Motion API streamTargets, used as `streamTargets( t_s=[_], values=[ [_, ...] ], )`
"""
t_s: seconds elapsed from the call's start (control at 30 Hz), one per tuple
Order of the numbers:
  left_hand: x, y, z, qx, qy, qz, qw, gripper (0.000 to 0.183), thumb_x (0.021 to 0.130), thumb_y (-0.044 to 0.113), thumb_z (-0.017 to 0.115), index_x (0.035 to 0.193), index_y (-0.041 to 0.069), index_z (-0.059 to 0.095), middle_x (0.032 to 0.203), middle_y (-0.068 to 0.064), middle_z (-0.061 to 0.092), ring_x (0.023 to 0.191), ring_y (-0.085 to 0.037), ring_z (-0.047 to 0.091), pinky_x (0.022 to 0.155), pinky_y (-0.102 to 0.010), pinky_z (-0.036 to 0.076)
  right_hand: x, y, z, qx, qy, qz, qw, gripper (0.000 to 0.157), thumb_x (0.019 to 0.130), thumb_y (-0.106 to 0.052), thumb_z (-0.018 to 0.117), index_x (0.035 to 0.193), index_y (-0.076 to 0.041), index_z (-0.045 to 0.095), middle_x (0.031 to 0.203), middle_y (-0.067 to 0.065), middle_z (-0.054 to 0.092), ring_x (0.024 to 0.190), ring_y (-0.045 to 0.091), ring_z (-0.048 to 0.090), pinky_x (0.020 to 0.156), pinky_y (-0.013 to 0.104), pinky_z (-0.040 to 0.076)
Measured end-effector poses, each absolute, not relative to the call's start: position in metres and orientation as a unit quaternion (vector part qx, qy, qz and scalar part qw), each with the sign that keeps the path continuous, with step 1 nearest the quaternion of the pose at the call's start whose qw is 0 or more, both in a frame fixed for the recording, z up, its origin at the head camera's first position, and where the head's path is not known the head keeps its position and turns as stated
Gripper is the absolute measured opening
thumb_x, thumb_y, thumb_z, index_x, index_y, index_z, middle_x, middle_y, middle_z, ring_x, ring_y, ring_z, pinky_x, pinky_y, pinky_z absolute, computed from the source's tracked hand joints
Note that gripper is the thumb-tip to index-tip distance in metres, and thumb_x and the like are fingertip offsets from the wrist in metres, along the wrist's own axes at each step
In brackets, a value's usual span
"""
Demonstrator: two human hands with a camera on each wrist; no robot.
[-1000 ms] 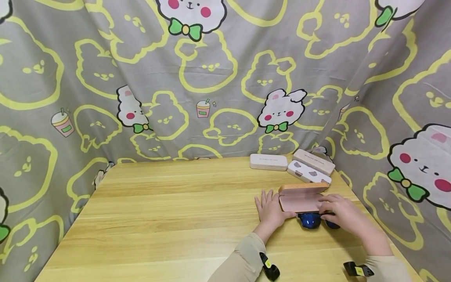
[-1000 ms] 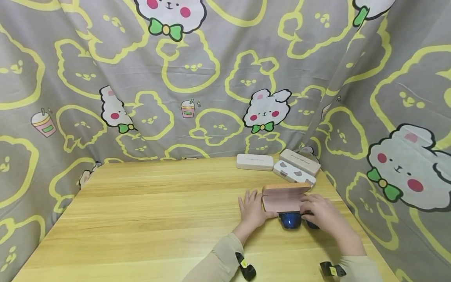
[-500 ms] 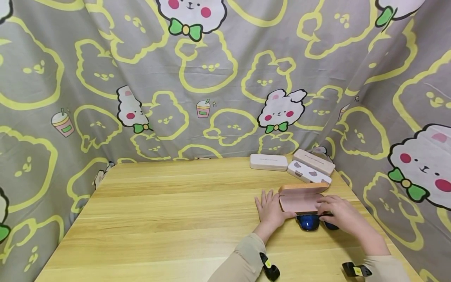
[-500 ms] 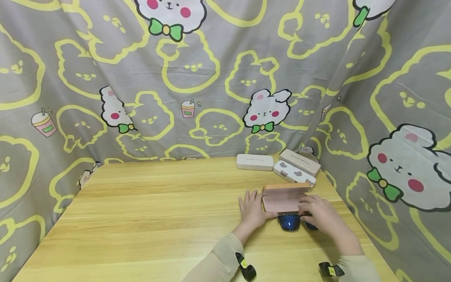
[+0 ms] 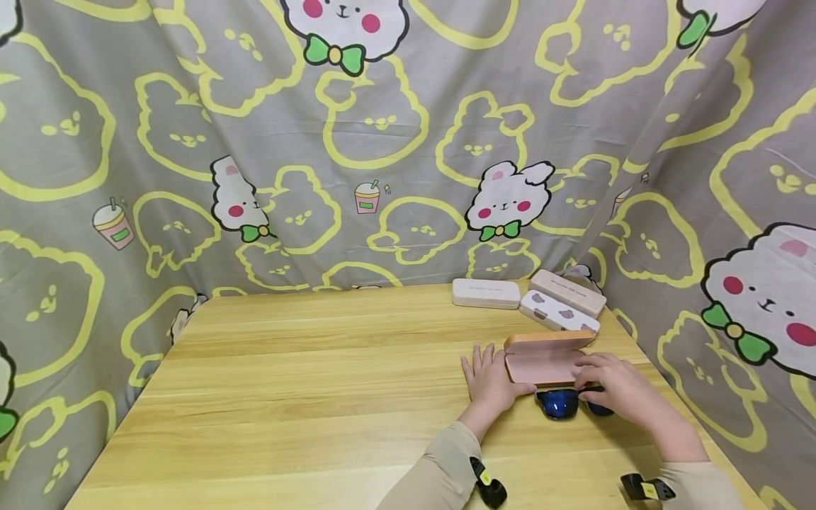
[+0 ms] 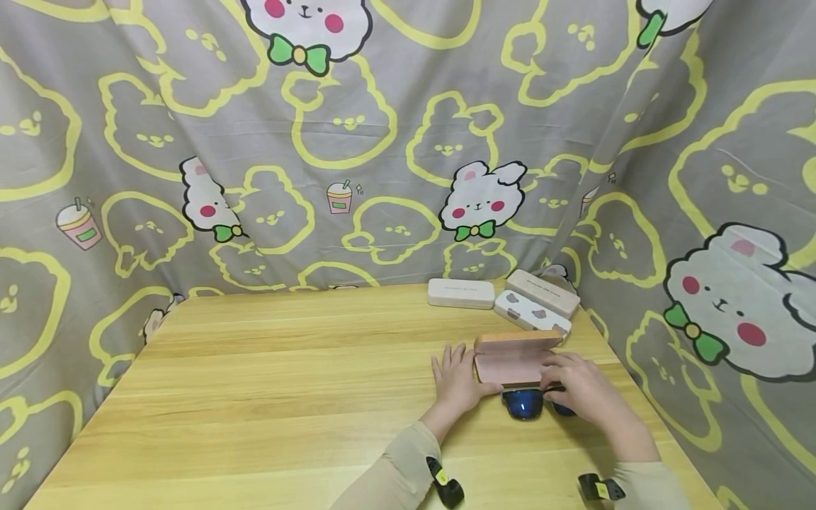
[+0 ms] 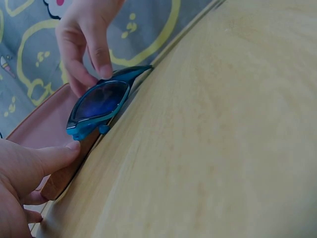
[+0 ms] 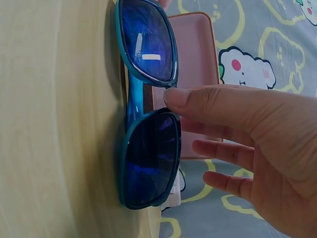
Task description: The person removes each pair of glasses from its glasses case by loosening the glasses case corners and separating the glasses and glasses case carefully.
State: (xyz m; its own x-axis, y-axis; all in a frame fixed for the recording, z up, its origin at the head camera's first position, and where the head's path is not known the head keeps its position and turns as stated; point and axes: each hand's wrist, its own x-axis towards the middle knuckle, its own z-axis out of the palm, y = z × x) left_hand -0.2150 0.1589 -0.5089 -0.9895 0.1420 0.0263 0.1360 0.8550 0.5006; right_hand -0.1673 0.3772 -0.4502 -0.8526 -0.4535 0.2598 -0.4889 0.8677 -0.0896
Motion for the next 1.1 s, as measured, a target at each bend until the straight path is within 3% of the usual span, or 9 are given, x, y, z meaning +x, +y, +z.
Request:
streamTargets(
  t_s=[0.17, 0.3, 0.53, 0.7, 1.1],
  values=[
    [-0.215, 0.159, -0.509, 0.073, 0.962, 0.262, 0.007, 0.088, 0.067, 0.070, 0.072, 0.140, 0.025, 0.052, 0.154, 0.004, 0.040, 0.151, -0.026, 0.022, 0.122, -0.055, 0.014, -0.169, 0.381, -0.450, 0.261, -0.951, 0.075, 0.147, 0.024, 0.066, -0.016, 0.085, 0.074, -0.031, 0.069, 0.106, 0.010, 0.071, 0.098, 0.035, 0.064, 0.075, 0.054, 0.053],
    [-0.215, 0.158, -0.510, 0.074, 0.962, 0.263, 0.007, 0.087, 0.068, 0.070, 0.072, 0.139, 0.025, 0.052, 0.154, 0.004, 0.040, 0.151, -0.026, 0.022, 0.122, -0.055, 0.014, -0.172, 0.384, -0.448, 0.275, -0.942, 0.071, 0.179, 0.024, 0.063, -0.015, 0.087, 0.076, -0.027, 0.071, 0.102, 0.010, 0.071, 0.091, 0.032, 0.065, 0.075, 0.050, 0.053],
    [-0.216, 0.158, -0.509, 0.073, 0.960, 0.271, 0.011, 0.085, 0.068, 0.068, 0.073, 0.139, 0.026, 0.052, 0.154, 0.003, 0.039, 0.151, -0.026, 0.020, 0.122, -0.055, 0.013, -0.177, 0.383, -0.432, 0.251, -0.951, 0.068, 0.168, 0.019, 0.068, -0.013, 0.086, 0.083, -0.017, 0.074, 0.102, 0.013, 0.071, 0.093, 0.036, 0.065, 0.077, 0.053, 0.054],
    [-0.215, 0.158, -0.508, 0.072, 0.960, 0.269, 0.011, 0.085, 0.068, 0.069, 0.073, 0.139, 0.026, 0.052, 0.154, 0.004, 0.039, 0.151, -0.025, 0.020, 0.122, -0.055, 0.013, -0.183, 0.384, -0.426, 0.263, -0.941, 0.061, 0.206, 0.024, 0.064, -0.011, 0.087, 0.083, -0.015, 0.074, 0.098, 0.012, 0.072, 0.088, 0.035, 0.067, 0.073, 0.052, 0.055],
    [-0.215, 0.158, -0.508, 0.074, 0.959, 0.273, 0.010, 0.085, 0.067, 0.068, 0.074, 0.139, 0.027, 0.052, 0.154, 0.003, 0.040, 0.151, -0.026, 0.022, 0.122, -0.055, 0.013, -0.193, 0.378, -0.406, 0.216, -0.958, 0.088, 0.169, 0.017, 0.073, -0.015, 0.083, 0.088, -0.016, 0.075, 0.108, 0.018, 0.070, 0.099, 0.041, 0.064, 0.082, 0.059, 0.050]
  ],
)
